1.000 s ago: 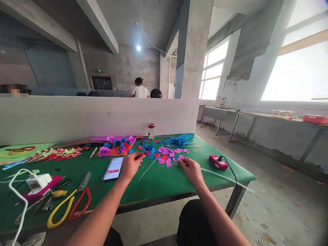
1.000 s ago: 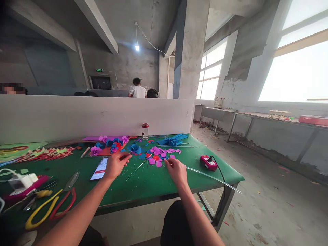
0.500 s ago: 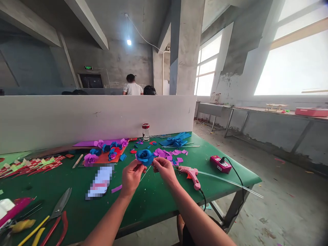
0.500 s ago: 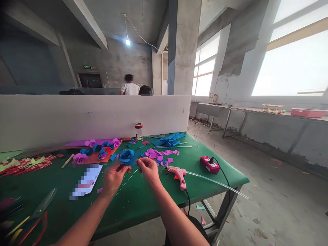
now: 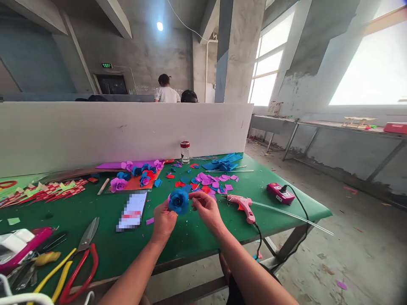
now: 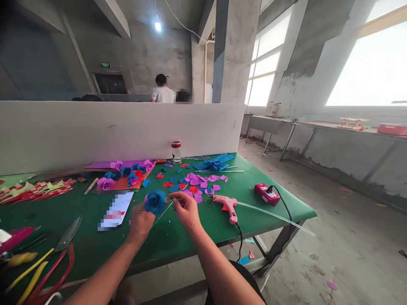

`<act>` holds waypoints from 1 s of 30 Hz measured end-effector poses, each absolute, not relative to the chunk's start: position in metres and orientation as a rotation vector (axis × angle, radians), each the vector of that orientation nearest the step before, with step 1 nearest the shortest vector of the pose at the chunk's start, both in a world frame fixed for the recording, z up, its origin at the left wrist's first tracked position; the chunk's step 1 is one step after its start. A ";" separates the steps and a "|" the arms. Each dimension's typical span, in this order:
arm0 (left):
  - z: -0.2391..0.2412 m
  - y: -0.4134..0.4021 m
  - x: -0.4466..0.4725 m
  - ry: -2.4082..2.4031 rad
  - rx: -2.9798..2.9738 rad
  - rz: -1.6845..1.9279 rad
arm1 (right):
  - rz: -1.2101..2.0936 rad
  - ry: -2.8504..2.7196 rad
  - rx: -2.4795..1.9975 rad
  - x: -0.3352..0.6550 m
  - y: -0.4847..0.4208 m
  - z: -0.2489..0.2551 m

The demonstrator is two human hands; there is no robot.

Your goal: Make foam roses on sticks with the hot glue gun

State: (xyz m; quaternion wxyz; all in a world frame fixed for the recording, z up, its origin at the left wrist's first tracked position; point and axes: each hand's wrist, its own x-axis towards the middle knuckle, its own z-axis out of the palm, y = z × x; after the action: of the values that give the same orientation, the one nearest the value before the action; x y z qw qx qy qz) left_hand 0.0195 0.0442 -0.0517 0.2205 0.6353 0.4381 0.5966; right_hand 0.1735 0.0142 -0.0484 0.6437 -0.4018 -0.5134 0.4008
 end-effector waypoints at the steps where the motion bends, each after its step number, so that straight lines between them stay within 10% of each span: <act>1: -0.051 0.040 0.020 1.216 1.794 1.635 | 0.891 -1.148 -0.917 0.170 0.014 -0.051; 30: -0.052 0.020 0.018 1.065 2.062 1.784 | 0.723 -1.278 -0.746 0.152 0.011 -0.057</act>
State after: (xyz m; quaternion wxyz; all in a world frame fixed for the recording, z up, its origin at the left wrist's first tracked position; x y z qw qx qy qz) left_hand 0.0184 0.0204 -0.0522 0.1068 0.7004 0.3618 0.6059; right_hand 0.1523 0.0112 -0.0572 0.6796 -0.3324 -0.5692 0.3219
